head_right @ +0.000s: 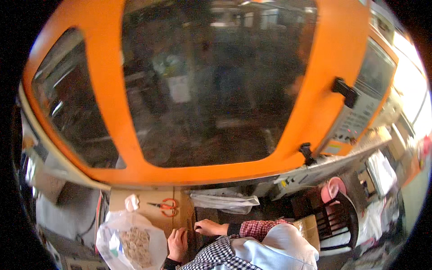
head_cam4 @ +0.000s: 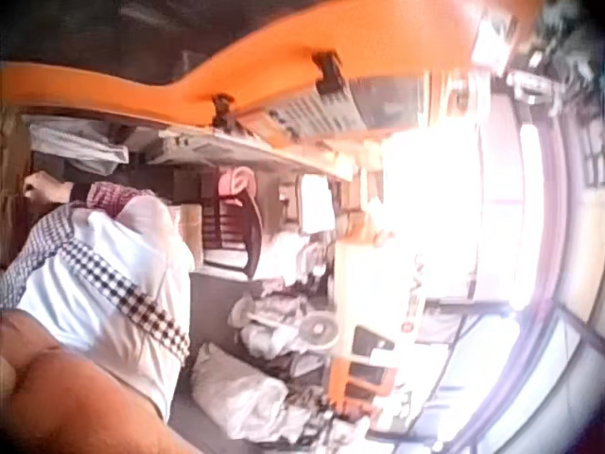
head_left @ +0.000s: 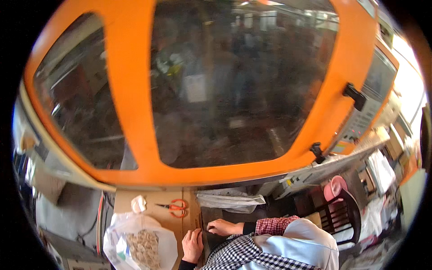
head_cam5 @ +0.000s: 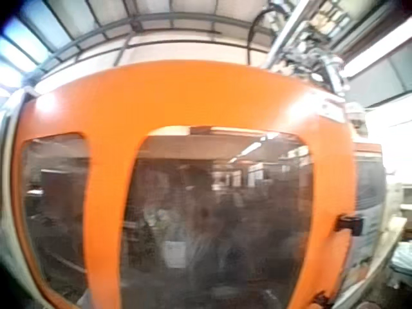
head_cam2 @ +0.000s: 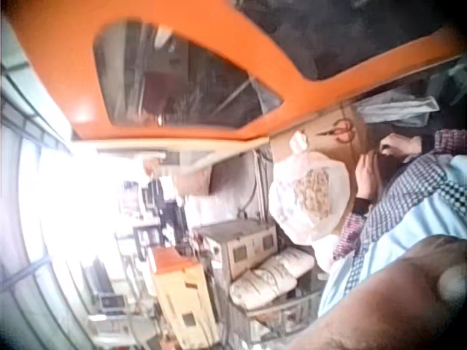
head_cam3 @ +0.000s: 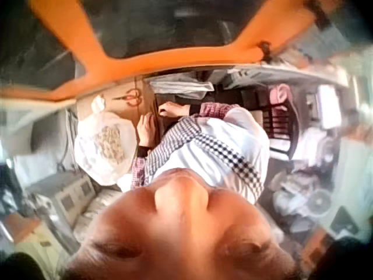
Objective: The person repeatedly picks small white plastic components from a bag, separates them by hand, and places them into a machine's internal compartment. The person also uses scissors to trim excess material from the components before loading them into the machine.
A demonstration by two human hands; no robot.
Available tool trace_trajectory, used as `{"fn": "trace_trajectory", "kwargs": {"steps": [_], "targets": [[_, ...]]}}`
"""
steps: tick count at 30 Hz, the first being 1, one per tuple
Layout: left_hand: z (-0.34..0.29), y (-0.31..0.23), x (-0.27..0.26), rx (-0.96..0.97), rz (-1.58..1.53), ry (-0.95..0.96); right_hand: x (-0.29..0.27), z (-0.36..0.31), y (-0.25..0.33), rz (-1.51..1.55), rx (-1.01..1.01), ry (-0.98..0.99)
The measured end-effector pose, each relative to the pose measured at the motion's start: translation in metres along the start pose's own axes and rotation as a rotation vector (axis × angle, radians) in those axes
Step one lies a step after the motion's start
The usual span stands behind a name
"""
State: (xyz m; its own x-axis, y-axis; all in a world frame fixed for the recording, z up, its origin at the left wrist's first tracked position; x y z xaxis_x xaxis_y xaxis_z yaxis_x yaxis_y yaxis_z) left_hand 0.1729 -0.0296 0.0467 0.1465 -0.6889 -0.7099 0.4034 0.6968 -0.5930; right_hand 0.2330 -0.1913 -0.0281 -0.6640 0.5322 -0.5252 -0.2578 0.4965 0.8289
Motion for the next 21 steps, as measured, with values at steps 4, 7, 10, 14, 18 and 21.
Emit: {"fn": "trace_trajectory", "kwargs": {"steps": [4, 7, 10, 14, 18, 21], "targets": [[0.08, -0.045, 0.026, 0.165, -0.095, 0.142, -0.009, -0.025, -0.034, 0.078, -0.035, -0.155], [0.133, -0.111, 0.057, 0.404, -0.179, 0.293, 0.002, -0.028, -0.07, -0.095, -0.246, -0.266], [0.176, -0.191, 0.085, 0.612, -0.263, 0.479, -0.017, -0.047, -0.091, -0.222, -0.347, -0.41], [0.207, -0.285, 0.128, 0.653, -0.458, 0.336, -0.042, -0.07, -0.136, -0.241, -0.266, -0.514], [0.233, -0.336, 0.167, 0.635, -0.66, 0.251, -0.063, -0.1, -0.177, -0.146, -0.177, -0.65], [0.241, -0.347, 0.189, 0.432, -0.858, 0.505, -0.108, -0.146, -0.13, -0.088, 0.107, -0.409]]}}
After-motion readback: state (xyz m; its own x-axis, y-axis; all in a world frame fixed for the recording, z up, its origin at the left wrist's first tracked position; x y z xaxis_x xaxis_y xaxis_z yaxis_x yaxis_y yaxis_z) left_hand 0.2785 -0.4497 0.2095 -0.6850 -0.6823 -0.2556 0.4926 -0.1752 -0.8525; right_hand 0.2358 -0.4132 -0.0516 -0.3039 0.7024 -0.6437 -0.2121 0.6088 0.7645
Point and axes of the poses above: each hand's wrist, its own z-axis towards the middle knuckle, its own x-axis out of the palm, y = z × x, the point moved 2 cm from there along z, towards the middle knuckle
